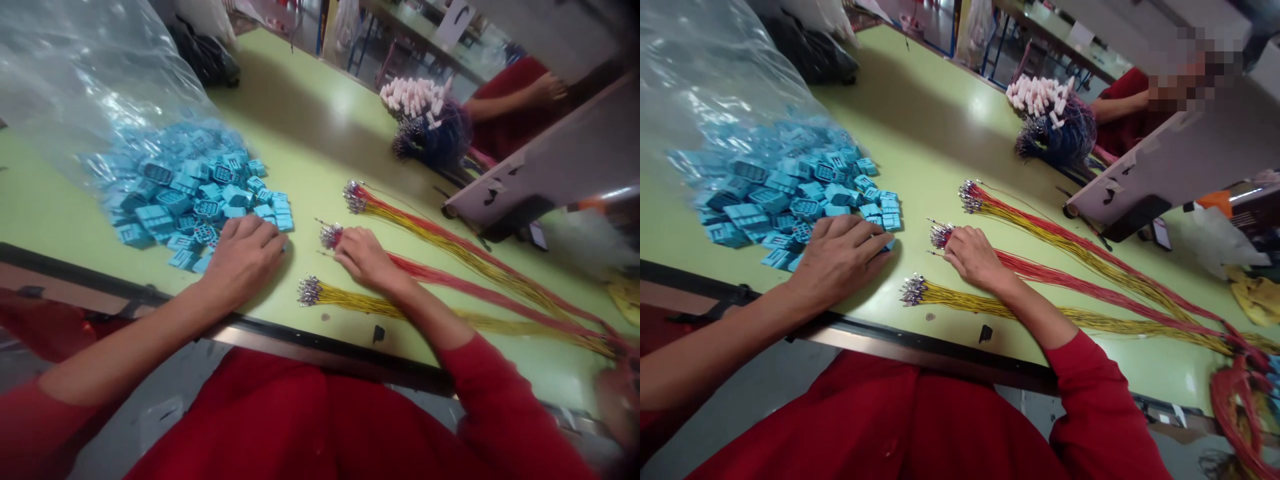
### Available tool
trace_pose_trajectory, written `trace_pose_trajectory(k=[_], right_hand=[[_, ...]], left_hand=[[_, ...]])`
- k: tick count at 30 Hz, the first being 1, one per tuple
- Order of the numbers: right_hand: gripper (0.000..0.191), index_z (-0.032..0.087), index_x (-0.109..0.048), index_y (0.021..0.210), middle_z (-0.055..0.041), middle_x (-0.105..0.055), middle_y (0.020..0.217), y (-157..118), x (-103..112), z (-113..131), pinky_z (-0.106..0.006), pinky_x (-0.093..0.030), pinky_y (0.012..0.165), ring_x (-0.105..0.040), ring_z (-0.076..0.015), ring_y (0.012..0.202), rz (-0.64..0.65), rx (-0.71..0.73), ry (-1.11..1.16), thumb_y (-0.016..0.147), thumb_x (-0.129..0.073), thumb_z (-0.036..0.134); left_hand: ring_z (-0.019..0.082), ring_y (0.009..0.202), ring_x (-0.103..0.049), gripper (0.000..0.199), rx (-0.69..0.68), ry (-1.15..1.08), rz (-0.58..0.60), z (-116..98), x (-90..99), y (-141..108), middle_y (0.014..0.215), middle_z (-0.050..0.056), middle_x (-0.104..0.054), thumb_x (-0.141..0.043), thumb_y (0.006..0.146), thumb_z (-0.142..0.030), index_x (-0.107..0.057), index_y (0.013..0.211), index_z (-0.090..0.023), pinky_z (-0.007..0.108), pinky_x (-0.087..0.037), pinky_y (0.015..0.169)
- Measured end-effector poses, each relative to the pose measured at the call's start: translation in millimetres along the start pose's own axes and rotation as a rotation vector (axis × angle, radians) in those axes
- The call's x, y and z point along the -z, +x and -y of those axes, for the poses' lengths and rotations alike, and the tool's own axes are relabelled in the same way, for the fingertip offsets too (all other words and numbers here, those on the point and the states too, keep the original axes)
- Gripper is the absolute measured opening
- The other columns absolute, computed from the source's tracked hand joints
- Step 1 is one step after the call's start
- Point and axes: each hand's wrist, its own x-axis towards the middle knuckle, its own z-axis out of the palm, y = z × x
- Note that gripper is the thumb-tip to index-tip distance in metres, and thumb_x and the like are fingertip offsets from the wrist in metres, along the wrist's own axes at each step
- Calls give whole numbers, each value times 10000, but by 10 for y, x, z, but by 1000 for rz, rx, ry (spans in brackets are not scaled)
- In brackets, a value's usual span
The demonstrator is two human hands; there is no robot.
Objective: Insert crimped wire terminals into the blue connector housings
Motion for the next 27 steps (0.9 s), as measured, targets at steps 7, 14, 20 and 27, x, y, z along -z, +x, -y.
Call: trace_pose_trajectory(k=[7,14,20,27], right_hand=[[203,230,-483,933,-83,-585,997,-133,176,95,-407,-452,867,-541,-233,977,-219,-68,309,1081,-358,288],[232,214,-605,975,-18,-628,907,-403,272,310,-293,-454,696,-567,-156,794,117,-21,602,926,-721,408],[225,180,-667,818,-5,-599,795,-433,29,343,-267,-423,601,-513,-121,650,-18,-236,862,950,-694,361],[224,202,-725,843,-34,-644,848,-409,31,357,-315,-495,730,-590,-160,778,0,-109,845,936,-698,404]], left_hand=[[288,865,-637,338,-120,0,137,-76,14,-7,1103,147,-729,-411,980,-119,-707,1135,-170,427,-469,729],[258,741,-645,341,-71,-206,188,-70,-77,-23,981,151,-713,-418,981,-194,-747,1068,-176,395,-490,623],[280,816,-693,379,-39,-207,124,-62,-116,-47,1030,167,-750,-386,1017,-239,-740,1125,-154,423,-541,685],[300,956,-714,356,47,-293,103,-64,-140,-88,1248,183,-696,-425,1025,-274,-741,1139,-156,421,-580,774]])
